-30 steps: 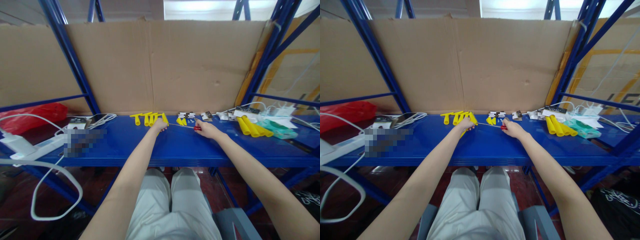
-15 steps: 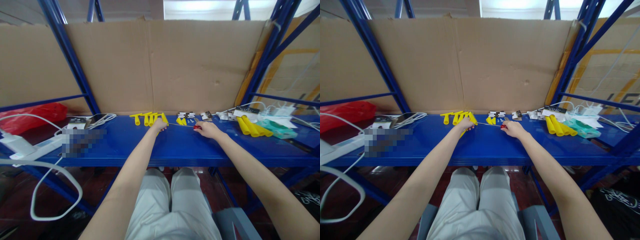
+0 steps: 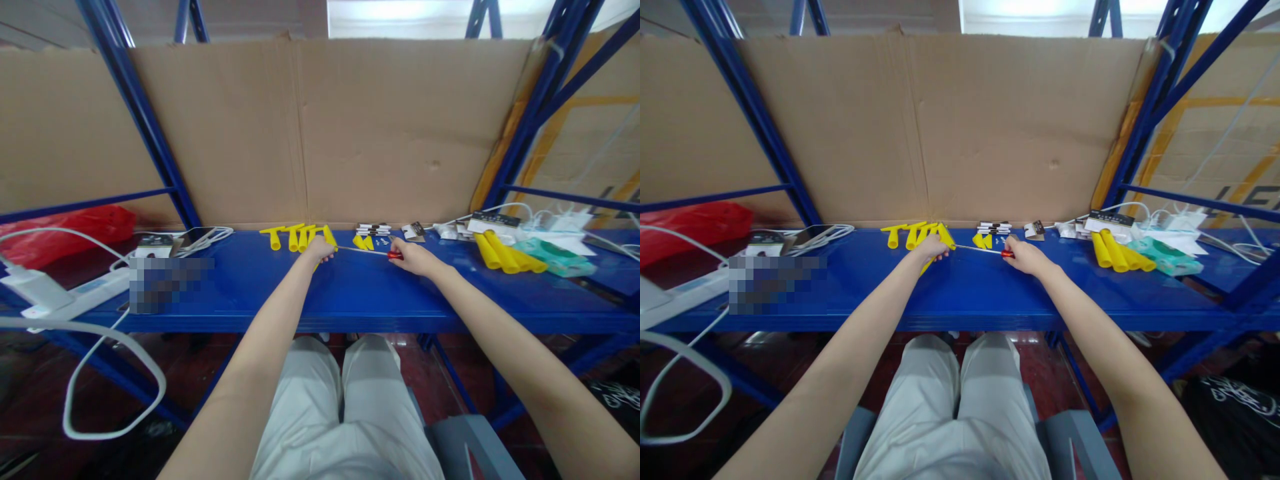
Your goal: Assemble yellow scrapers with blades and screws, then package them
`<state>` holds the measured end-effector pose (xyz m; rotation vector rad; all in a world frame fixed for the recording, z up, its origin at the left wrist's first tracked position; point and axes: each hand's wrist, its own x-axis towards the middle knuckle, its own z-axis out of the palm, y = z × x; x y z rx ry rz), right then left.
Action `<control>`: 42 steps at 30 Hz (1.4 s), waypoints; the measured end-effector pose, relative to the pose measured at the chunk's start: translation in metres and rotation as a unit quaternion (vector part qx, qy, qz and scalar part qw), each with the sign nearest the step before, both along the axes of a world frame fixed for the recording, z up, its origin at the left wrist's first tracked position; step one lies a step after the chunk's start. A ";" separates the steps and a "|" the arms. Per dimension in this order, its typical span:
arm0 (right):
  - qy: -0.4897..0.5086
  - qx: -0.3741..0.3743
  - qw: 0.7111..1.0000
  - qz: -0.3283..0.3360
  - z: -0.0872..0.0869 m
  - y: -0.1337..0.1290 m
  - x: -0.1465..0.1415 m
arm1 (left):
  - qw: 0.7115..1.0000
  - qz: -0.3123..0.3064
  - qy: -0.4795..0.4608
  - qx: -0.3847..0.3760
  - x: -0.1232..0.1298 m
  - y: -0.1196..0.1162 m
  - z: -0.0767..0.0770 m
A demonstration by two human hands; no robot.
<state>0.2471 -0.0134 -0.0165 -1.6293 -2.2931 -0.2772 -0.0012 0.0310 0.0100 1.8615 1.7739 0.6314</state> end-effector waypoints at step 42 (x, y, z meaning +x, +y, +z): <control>-0.048 0.004 0.999 -0.026 0.006 -0.007 -0.006 | 1.000 -0.005 -0.003 -0.004 -0.001 0.003 -0.002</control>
